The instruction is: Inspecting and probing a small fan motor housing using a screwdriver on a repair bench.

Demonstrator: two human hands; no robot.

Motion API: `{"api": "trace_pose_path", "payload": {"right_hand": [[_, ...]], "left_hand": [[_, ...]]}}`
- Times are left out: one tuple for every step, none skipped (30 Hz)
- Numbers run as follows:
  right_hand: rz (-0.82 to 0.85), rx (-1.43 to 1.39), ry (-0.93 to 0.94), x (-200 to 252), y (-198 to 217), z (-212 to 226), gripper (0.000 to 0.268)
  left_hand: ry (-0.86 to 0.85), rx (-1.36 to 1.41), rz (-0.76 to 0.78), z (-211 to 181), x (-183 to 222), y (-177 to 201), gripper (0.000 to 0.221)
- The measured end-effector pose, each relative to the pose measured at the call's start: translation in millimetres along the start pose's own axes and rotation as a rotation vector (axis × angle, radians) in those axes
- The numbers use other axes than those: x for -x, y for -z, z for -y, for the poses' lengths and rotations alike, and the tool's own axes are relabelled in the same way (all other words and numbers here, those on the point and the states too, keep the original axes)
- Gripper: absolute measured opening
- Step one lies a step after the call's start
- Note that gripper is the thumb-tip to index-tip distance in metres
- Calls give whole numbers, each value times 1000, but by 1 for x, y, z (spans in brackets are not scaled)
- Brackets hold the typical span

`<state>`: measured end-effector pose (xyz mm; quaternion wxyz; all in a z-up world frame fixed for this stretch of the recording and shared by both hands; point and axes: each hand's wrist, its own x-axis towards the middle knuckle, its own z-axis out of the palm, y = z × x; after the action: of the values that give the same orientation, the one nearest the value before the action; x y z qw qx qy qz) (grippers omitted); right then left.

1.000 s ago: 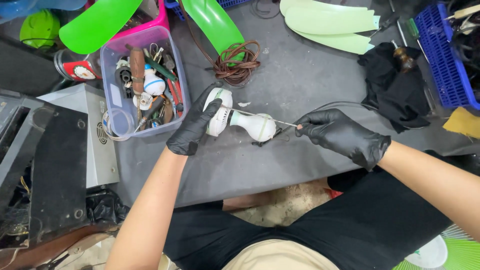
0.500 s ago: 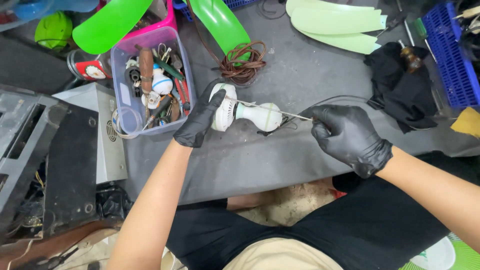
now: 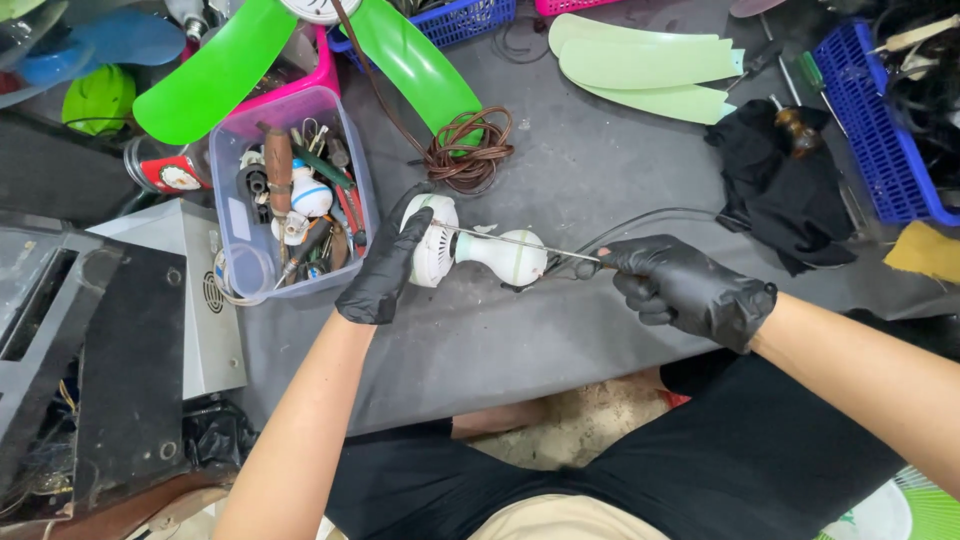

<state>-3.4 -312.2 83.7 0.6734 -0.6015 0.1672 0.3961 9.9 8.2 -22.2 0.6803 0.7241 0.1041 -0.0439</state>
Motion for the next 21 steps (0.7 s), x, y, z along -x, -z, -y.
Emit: {"api": "trace_pose_path", "payload": {"right_hand": [[-28, 53, 54, -6, 3, -1, 22], [-57, 107, 108, -12, 6, -2, 22], [-52, 107, 105, -17, 8, -5, 22], [-150, 343, 264, -21, 10, -9, 7], [-243, 579, 422, -26, 12, -13, 14], [-236, 579, 417, -22, 10, -13, 14], [-240, 715, 540, -18, 9, -12, 20], [-242, 851, 663, -13, 8, -12, 27], [-243, 851, 663, -20, 20, -18, 27], [-302, 1424, 1217, -28, 32, -24, 46], [-341, 1979, 1796, -36, 43, -28, 65], [-338, 1974, 1804, -36, 46, -25, 65], [-302, 1847, 1814, -35, 49, -23, 59], [-267, 1720, 1819, -33, 52, -21, 52], [-256, 1714, 1828, -26, 50, -16, 52], [-219, 1629, 1646, -18, 49, -11, 46], [-195, 1545, 1458, -9, 48, -8, 41], [-196, 1547, 1458, -10, 42, -15, 41], [-197, 1238, 1117, -10, 38, -22, 36], [-192, 920, 785, -11, 35, -30, 33], [-189, 920, 785, -12, 33, -29, 33]], "left_hand": [[5, -8, 19, 0, -3, 1, 47], [9, -16, 37, 0, -5, 2, 46], [12, -18, 34, -4, -3, -2, 46], [17, -1, 34, -9, 0, -5, 46], [26, 18, 33, -13, 4, -9, 46], [33, 17, 27, -7, 0, -4, 46], [19, 20, 42, -1, -6, -1, 45], [6, 23, 56, 5, -12, 2, 45], [6, 24, 57, 4, -10, 2, 45], [0, 21, 52, 3, -7, 2, 44], [-8, 17, 41, 1, -4, 3, 44], [-9, 15, 34, -8, 2, -1, 44], [7, 4, 32, -15, 7, -7, 45], [23, -8, 30, -23, 12, -12, 46], [23, -8, 18, -18, 8, -10, 46], [36, 53, 44, -13, 3, -8, 51], [46, 117, 83, -7, -4, -7, 57], [45, 118, 84, -10, 1, -6, 57], [41, 28, 57, -14, 1, -7, 51], [37, -61, 28, -18, 1, -9, 46], [39, -62, 26, -23, 4, -12, 46]]}}
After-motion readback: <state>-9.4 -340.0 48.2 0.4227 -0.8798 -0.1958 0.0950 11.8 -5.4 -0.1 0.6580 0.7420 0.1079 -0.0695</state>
